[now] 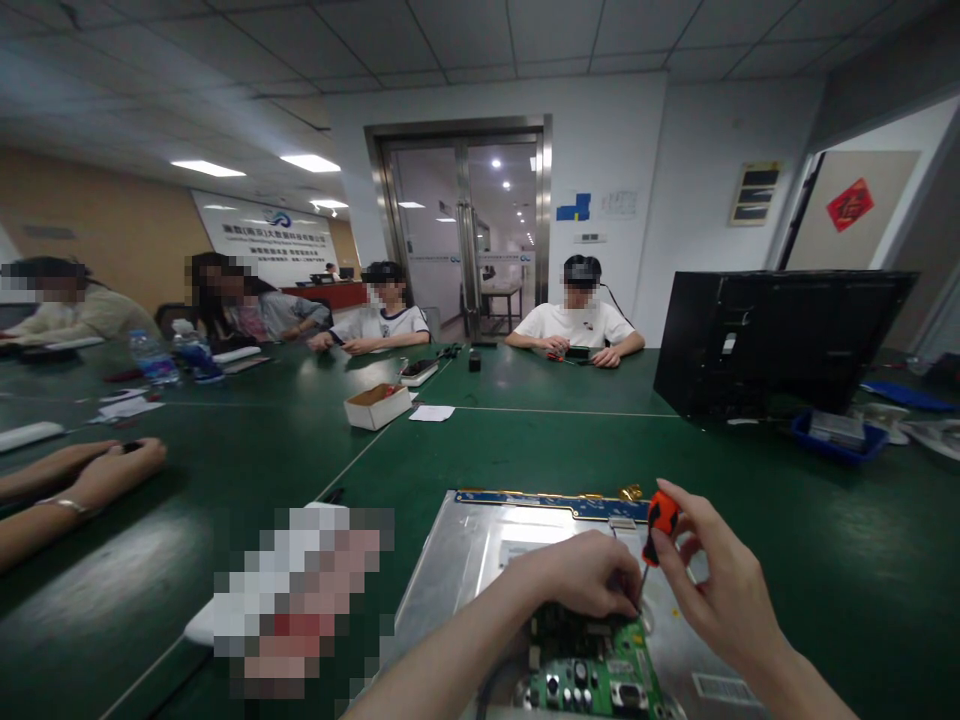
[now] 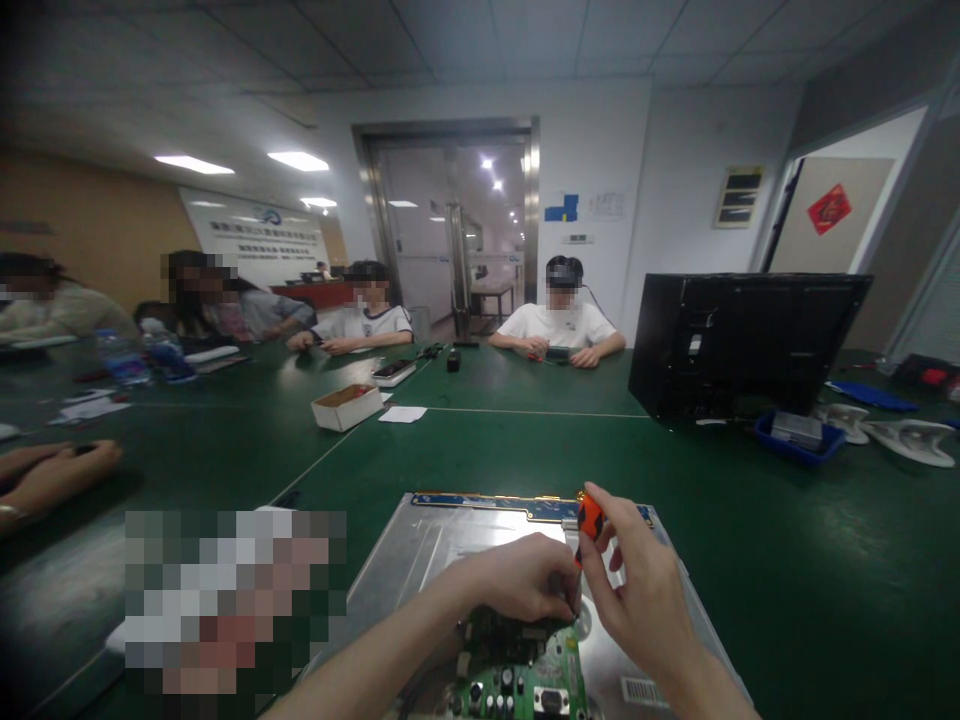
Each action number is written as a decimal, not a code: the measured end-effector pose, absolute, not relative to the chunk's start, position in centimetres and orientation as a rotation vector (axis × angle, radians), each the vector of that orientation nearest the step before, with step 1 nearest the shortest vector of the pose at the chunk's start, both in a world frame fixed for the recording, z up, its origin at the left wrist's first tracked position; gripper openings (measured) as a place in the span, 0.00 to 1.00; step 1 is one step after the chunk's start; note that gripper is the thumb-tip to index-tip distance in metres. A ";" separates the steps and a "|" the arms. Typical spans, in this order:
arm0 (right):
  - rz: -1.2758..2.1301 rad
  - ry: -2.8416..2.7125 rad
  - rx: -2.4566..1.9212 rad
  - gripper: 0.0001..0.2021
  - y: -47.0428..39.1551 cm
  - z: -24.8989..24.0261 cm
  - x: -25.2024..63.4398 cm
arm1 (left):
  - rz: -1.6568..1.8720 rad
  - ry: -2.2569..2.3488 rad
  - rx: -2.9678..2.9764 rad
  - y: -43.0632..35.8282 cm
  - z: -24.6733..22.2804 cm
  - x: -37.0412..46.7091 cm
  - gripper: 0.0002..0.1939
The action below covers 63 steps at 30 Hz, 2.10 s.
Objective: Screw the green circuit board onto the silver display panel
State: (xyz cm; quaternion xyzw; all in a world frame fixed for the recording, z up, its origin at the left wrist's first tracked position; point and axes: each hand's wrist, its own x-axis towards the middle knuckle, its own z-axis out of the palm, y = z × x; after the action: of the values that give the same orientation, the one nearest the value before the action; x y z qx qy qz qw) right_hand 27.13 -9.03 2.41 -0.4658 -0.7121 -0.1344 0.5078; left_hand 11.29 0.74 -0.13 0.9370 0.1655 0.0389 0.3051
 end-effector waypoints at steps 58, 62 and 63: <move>-0.372 -1.753 -1.056 0.21 -8.9 2.7 27.1 | 0.103 0.434 2.457 0.7 0.3 11.2 0.07; -0.385 -1.751 -1.048 0.21 -8.8 2.6 27.1 | 0.110 0.437 2.450 0.8 0.1 11.2 0.06; -0.391 -1.749 -1.055 0.21 -8.8 2.6 27.1 | 0.112 0.440 2.446 0.8 0.0 11.2 0.06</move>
State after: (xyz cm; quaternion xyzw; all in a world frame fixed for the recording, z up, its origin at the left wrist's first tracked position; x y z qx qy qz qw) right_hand 27.14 -8.82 2.60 -0.4374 -0.7253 -0.1623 0.5062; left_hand 11.16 0.84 0.02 0.9311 0.1673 0.0427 0.3213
